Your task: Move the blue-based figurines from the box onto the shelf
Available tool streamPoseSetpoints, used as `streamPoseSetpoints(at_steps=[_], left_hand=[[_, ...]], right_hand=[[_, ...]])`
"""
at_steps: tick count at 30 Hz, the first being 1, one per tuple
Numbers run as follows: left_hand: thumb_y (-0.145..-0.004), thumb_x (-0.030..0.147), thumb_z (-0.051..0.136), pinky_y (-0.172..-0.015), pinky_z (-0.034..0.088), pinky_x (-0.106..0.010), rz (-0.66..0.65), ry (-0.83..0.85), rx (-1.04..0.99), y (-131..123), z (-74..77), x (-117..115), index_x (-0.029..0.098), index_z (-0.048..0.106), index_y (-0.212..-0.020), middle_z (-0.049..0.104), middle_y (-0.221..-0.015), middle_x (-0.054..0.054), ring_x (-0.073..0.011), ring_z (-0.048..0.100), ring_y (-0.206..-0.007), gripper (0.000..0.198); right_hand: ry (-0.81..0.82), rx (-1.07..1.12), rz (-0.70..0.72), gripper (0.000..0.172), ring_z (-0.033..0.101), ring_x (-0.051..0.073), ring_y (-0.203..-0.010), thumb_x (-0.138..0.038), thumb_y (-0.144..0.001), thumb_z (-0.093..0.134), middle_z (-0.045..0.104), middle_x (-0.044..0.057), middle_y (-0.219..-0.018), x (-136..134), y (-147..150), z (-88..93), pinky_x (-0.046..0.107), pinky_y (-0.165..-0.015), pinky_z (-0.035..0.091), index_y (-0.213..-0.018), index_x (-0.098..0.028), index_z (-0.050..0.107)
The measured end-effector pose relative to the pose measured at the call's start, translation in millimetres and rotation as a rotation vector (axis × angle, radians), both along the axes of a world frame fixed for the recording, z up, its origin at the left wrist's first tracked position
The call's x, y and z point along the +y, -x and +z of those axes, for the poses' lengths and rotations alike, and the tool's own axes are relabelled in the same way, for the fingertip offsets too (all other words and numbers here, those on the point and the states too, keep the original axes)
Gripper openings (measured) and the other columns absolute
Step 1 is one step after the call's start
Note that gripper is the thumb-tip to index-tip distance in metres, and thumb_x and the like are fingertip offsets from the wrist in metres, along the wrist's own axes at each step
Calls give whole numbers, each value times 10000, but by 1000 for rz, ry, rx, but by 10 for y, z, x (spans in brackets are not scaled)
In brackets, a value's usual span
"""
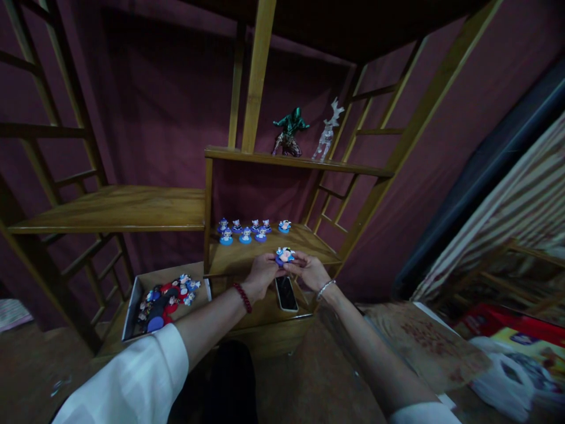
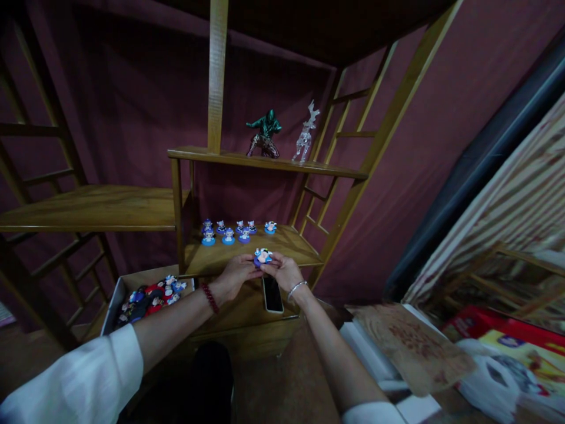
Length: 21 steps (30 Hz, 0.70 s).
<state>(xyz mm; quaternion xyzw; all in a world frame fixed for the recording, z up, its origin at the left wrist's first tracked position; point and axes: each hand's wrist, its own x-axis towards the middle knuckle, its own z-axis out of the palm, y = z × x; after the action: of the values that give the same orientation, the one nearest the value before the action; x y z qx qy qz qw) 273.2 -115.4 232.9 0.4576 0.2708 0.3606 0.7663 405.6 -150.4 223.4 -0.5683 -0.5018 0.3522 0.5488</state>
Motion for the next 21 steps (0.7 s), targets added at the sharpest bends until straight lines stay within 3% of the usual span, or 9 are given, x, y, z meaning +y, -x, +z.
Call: streamPoseSetpoints(at_steps=[12,21], left_hand=[[-651,-17,458,-591,469,-195,110,-42,159,-273,16,177,119,603,-630,601,-624,-22,-55,530,-526,200],[-644,19,500,-568,454,-161,109,-144,170,-466,-48,243,124,624,-699,624,-730,-48,-81,550,-630,172]], right_hand=[[-25,-122,-109,345,577,144,-680,-318,-465,723,652,18,-743,253,-262,-79,286,-690,465,-757,-166,620],[-5,-211,-121,344,579,155,-708,-352,-467,710,648,16,-731,393,-503,-124,299,-732,455,-743,-173,613]])
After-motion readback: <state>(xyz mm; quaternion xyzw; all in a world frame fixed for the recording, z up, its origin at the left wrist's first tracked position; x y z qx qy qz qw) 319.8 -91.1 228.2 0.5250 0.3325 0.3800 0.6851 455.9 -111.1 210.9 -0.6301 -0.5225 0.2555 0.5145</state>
